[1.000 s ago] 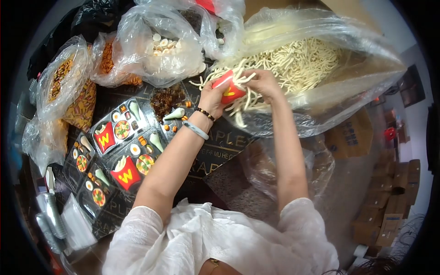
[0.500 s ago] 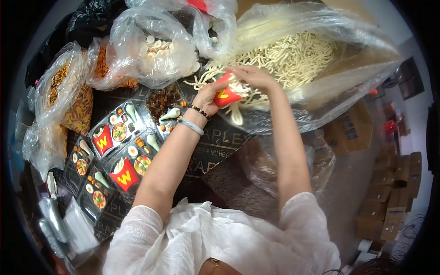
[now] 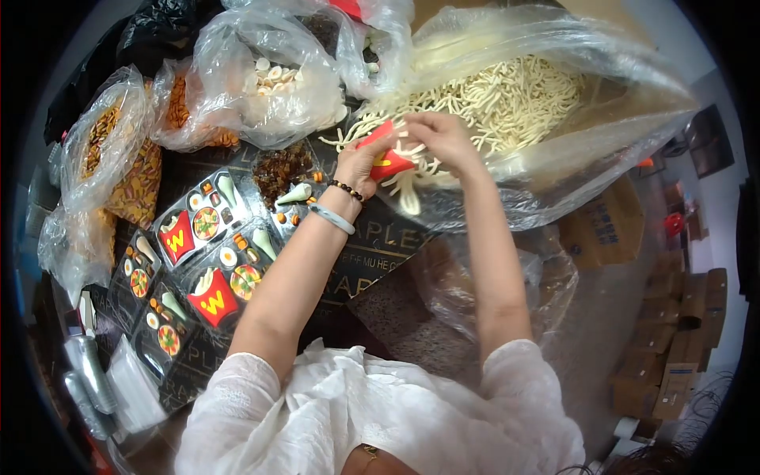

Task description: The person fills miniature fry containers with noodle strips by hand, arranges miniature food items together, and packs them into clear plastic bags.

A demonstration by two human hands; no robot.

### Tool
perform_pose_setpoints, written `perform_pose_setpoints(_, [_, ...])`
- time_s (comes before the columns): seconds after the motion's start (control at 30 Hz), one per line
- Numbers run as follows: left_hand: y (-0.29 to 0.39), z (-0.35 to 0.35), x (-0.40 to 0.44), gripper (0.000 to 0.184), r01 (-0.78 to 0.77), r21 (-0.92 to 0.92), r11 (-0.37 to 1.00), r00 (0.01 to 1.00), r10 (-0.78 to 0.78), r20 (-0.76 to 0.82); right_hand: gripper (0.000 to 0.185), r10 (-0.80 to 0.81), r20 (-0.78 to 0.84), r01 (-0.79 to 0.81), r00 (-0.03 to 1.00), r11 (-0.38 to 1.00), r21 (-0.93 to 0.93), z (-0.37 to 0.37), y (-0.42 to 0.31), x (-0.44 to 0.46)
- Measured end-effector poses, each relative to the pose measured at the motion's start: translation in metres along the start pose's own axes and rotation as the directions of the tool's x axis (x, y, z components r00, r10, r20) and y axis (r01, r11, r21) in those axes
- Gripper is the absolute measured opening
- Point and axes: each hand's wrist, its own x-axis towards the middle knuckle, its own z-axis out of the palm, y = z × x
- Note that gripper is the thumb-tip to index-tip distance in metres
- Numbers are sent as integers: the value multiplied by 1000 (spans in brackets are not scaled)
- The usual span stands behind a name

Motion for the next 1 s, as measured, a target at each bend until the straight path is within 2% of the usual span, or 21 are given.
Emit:
perform_pose_setpoints(0.03, [2,-4,3,33,64,-78,995,997,-59,56,24,-93,-61,92,994,996,-14,-4,7,-2])
perform_pose_setpoints(0.07, [1,-8,4,33,76,-80,994,995,-70,70,25,-187,-121,184,975,982,-35,-8,15,-2])
perform_pose_setpoints(0.1, [2,-9,4,33,88,-80,993,993,-81,84,29,-240,-55,237,969,970,-45,-10,16,-5])
perform_pose_setpoints(0.17, [3,-11,2,35,106,-92,990,989,-95,118,31,-25,48,17,999,988,156,-13,18,-19])
perform_pose_setpoints(0.2, [5,-8,-2,36,65,-56,996,996,-62,63,32,73,116,-100,991,965,243,-12,15,-27])
perform_pose_setpoints(0.27, [4,-2,-12,39,-6,22,1000,999,7,-46,25,25,31,-27,999,997,77,-8,16,-29])
perform_pose_setpoints(0.37, [0,3,-19,43,-103,234,967,989,124,-75,18,-82,-131,73,988,994,-76,3,35,-17])
perform_pose_setpoints(0.47, [-5,9,-33,47,-140,244,960,988,152,-27,17,29,-152,-65,988,969,-237,19,7,-26])
perform_pose_setpoints(0.5, [-6,6,-33,47,-144,250,957,987,157,-31,18,-64,-37,47,997,933,-357,20,13,-22])
perform_pose_setpoints(0.6, [1,-9,-31,45,-29,91,995,999,27,26,21,-49,167,40,985,997,62,15,16,-25])
perform_pose_setpoints(0.63, [3,-9,-34,35,26,114,993,998,-31,46,28,-8,166,17,986,998,-52,12,13,-23])
perform_pose_setpoints(0.67, [3,-12,-35,35,64,63,996,987,-73,144,29,-169,59,177,984,963,-204,12,8,-25])
perform_pose_setpoints(0.73, [7,-18,-36,34,147,-31,989,932,-128,340,32,-514,-66,409,855,748,-523,14,-2,-27])
perform_pose_setpoints(0.77, [7,-18,-38,35,137,-23,990,934,-122,335,32,-571,-145,484,808,783,-391,19,3,-23])
perform_pose_setpoints(0.87, [10,-23,-42,31,187,-118,975,949,-148,280,28,-318,-5,309,948,925,-222,18,6,-26])
perform_pose_setpoints(0.9, [13,-23,-48,30,125,-94,988,978,-107,181,22,-425,-38,380,904,842,-384,24,-1,-32])
perform_pose_setpoints(0.93, [21,-11,-66,32,25,-40,999,999,-23,47,16,-527,-60,448,848,772,-452,31,-6,-38])
perform_pose_setpoints(1.0, [22,-13,-73,41,-122,75,990,983,131,-131,10,-597,35,528,802,680,-509,50,-14,-48])
